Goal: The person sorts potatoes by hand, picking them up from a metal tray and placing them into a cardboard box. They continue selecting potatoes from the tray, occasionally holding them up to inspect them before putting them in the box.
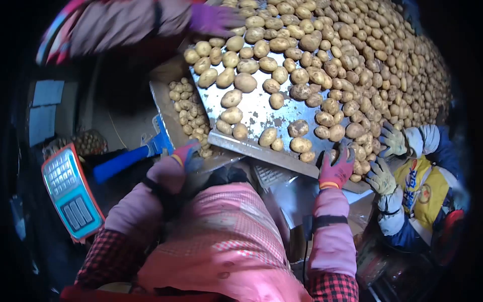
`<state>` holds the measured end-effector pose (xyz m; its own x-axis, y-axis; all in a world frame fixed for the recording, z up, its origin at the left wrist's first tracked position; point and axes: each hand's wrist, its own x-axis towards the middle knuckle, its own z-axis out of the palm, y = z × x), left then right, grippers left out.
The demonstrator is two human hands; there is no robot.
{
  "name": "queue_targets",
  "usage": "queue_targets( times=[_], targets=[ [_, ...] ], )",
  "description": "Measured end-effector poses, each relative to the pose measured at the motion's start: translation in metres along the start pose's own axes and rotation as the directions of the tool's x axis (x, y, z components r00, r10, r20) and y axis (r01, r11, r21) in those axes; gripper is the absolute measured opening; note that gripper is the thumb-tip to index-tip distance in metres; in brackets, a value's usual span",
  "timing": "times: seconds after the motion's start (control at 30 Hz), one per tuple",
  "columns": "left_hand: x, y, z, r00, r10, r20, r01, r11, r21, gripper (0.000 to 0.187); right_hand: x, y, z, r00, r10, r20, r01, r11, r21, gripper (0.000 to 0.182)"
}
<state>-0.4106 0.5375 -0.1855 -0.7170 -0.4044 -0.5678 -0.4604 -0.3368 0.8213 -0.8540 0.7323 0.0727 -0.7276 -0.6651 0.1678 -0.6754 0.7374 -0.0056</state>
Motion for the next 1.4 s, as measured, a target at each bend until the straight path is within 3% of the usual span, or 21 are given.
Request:
queue_targets(
  times=[0.03,0.23,0.4,0.57,0.6,0.63,0.67,0.7,0.73,0.77,0.8,0.83,0.9,1.07,1.13,1.17,1.23,1.3,1.33,1.37,1.4],
  targets=[
    [-0.023,0.126,-0.006,0.995,-0.033,0.089,-0.041,0.692,0.721,0.059,-0.001,-0.001,0.002,1.000,-0.002,-0.027,0.003,0.999,0.032,0.058],
    [0.123,0.092,0.003,0.997,-0.059,-0.057,0.080,0.572,0.816,0.059,0.007,-0.016,-0.014,0.999,-0.041,0.018,0.036,0.976,0.215,0.056],
    [0.156,0.057,0.000,0.985,-0.145,-0.088,0.156,0.566,0.809,0.059,0.000,-0.005,-0.008,0.999,-0.038,0.017,0.035,0.991,0.127,0.057],
    [0.130,0.025,-0.005,0.987,-0.146,-0.068,0.154,0.743,0.651,0.058,0.006,-0.012,-0.016,0.998,-0.053,0.029,0.048,0.989,0.141,0.058],
    [0.118,0.004,-0.005,0.988,-0.145,-0.043,0.147,0.859,0.491,0.058,0.007,-0.015,-0.018,0.998,-0.050,0.046,0.042,0.986,0.159,0.058],
    [0.112,-0.029,-0.004,0.985,-0.174,0.004,0.173,0.977,0.126,0.058,0.005,-0.012,-0.014,0.999,-0.042,0.030,0.037,0.990,0.135,0.057],
    [0.104,-0.055,-0.003,0.972,-0.222,0.084,0.236,0.934,-0.270,0.058,0.006,-0.013,-0.015,0.998,-0.059,0.022,0.055,0.987,0.154,0.057],
    [0.096,-0.084,-0.001,0.936,-0.283,0.209,0.352,0.746,-0.566,0.058,0.006,-0.014,-0.016,0.998,-0.049,0.030,0.045,0.988,0.148,0.057],
    [0.046,0.017,0.008,0.979,-0.103,0.177,0.145,0.960,-0.240,0.050,0.006,-0.015,-0.018,0.999,-0.038,0.038,0.032,0.989,0.141,0.056],
    [-0.009,0.141,0.018,0.987,0.079,0.138,-0.098,0.987,0.129,0.042,0.006,-0.012,-0.015,0.999,-0.045,0.017,0.042,0.988,0.148,0.056],
    [-0.013,0.102,0.016,0.969,0.041,0.245,-0.022,0.997,-0.080,0.035,0.005,-0.012,-0.014,0.998,-0.055,0.009,0.053,0.985,0.163,0.056],
    [-0.048,0.194,0.023,0.893,0.304,0.333,-0.372,0.914,0.165,0.024,0.004,-0.012,-0.014,0.999,-0.041,0.017,0.038,0.991,0.128,0.057],
    [-0.105,0.230,0.035,0.953,0.106,0.284,-0.042,0.974,-0.223,0.034,0.005,-0.011,-0.014,0.999,-0.030,0.030,0.027,0.994,0.106,0.060],
    [-0.143,0.234,0.040,0.844,0.180,0.505,-0.248,0.966,0.072,0.043,0.005,-0.009,-0.013,0.998,0.011,0.059,-0.017,0.994,0.106,0.073],
    [-0.143,0.241,0.054,0.831,0.150,0.535,0.106,0.903,-0.416,0.044,0.002,-0.019,-0.028,0.994,-0.043,-0.098,0.044,0.999,0.009,0.076],
    [-0.141,0.257,0.058,0.806,0.086,0.586,0.290,0.806,-0.516,0.045,-0.002,-0.032,-0.046,0.968,-0.148,-0.203,0.174,0.978,0.118,0.080],
    [-0.134,0.271,0.070,0.753,0.107,0.650,0.354,0.767,-0.536,0.045,-0.025,-0.067,-0.083,0.957,-0.258,-0.135,0.290,0.805,0.517,0.081],
    [-0.129,0.297,0.088,0.672,0.170,0.720,0.367,0.769,-0.523,0.044,-0.060,-0.093,-0.122,0.829,-0.506,0.238,0.041,0.478,0.877,0.077],
    [-0.133,0.310,0.097,0.657,0.166,0.735,0.374,0.775,-0.510,0.044,-0.073,-0.104,-0.136,0.702,-0.678,0.220,0.024,0.332,0.943,0.079],
    [-0.136,0.321,0.108,0.642,0.126,0.756,0.392,0.794,-0.465,0.045,-0.079,-0.110,-0.137,0.447,-0.826,0.343,-0.141,0.313,0.939,0.079],
    [-0.133,0.329,0.123,0.611,0.087,0.787,0.413,0.813,-0.410,0.047,-0.103,-0.095,-0.133,0.560,-0.748,0.357,-0.110,0.360,0.926,0.072]
  ],
)
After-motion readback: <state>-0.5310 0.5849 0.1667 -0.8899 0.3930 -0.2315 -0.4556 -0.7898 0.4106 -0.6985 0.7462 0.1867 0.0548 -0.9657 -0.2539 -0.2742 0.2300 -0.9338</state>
